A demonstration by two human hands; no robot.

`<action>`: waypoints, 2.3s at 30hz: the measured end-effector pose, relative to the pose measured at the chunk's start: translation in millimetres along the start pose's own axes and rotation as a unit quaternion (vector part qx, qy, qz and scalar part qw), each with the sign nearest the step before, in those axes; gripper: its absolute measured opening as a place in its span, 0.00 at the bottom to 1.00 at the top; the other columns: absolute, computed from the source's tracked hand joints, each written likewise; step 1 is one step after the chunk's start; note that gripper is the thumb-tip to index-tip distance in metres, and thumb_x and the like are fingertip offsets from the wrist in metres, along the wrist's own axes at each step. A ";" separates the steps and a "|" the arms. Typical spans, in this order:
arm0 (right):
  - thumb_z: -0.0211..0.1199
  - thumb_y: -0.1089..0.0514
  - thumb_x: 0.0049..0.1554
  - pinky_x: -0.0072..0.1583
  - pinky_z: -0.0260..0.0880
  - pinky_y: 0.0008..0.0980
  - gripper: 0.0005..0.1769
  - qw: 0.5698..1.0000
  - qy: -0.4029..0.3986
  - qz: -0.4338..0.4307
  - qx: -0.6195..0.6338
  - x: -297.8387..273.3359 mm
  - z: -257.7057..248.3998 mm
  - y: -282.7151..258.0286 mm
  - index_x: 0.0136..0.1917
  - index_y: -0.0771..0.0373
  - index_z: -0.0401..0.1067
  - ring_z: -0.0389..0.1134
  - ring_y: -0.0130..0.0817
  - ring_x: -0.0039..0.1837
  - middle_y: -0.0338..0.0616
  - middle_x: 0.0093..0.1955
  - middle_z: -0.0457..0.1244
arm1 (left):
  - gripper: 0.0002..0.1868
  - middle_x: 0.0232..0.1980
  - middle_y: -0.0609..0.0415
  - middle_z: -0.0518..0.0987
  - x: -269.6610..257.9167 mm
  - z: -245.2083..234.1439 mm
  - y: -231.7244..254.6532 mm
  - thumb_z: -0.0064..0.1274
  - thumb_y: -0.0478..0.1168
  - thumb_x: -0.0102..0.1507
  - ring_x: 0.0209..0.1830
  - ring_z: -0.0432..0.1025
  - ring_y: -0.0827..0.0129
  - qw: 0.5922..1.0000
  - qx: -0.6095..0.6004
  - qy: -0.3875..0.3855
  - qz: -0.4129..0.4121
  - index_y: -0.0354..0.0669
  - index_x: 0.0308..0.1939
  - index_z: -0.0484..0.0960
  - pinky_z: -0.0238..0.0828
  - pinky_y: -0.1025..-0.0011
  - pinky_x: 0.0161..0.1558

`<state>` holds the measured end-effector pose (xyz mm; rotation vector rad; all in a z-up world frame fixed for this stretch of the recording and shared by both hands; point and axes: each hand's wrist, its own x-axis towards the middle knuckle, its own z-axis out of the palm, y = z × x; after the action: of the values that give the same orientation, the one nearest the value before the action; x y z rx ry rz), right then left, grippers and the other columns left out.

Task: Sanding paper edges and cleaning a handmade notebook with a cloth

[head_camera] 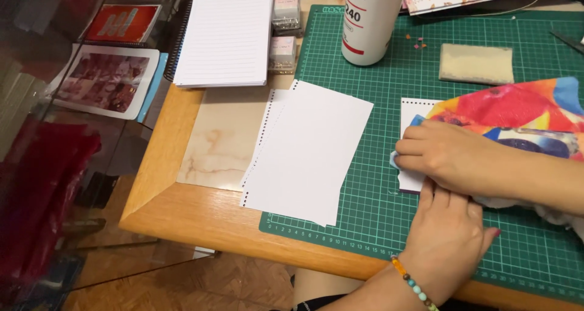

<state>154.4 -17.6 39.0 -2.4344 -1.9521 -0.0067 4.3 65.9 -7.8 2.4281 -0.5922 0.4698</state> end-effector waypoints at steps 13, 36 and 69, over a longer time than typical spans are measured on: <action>0.51 0.49 0.60 0.45 0.59 0.44 0.11 0.998 -0.033 0.010 0.060 0.6 -6.2 -14.4 0.40 0.52 0.69 0.59 0.40 0.44 0.34 0.40 0.60 | 0.29 0.52 0.39 0.82 -1.7 10.8 -1.4 0.57 0.56 0.59 0.62 0.70 0.45 0.998 0.035 -0.045 -0.008 0.35 0.53 0.88 0.54 0.47 0.76; 0.45 0.58 0.65 0.47 0.64 0.46 0.14 0.999 0.033 -0.021 0.033 -6.1 2.1 -40.6 0.45 0.65 0.69 0.60 0.45 0.42 0.43 0.41 0.61 | 0.28 0.51 0.43 0.84 -1.2 12.9 -3.8 0.53 0.55 0.62 0.60 0.72 0.46 0.997 0.052 -0.057 -0.004 0.41 0.58 0.88 0.59 0.48 0.70; 0.55 0.60 0.58 0.54 0.63 0.40 0.10 0.980 0.035 0.023 0.192 -14.4 -51.7 1.4 0.52 0.54 0.75 0.69 0.36 0.51 0.35 0.48 0.69 | 0.20 0.50 0.30 0.75 20.5 -28.3 1.5 0.54 0.44 0.62 0.55 0.65 0.38 0.999 -0.039 0.016 0.010 0.25 0.45 0.81 0.57 0.48 0.64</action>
<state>153.1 -33.0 90.4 -2.1924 -1.6804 0.2562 15.3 76.1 23.8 2.3387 -0.6115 0.4835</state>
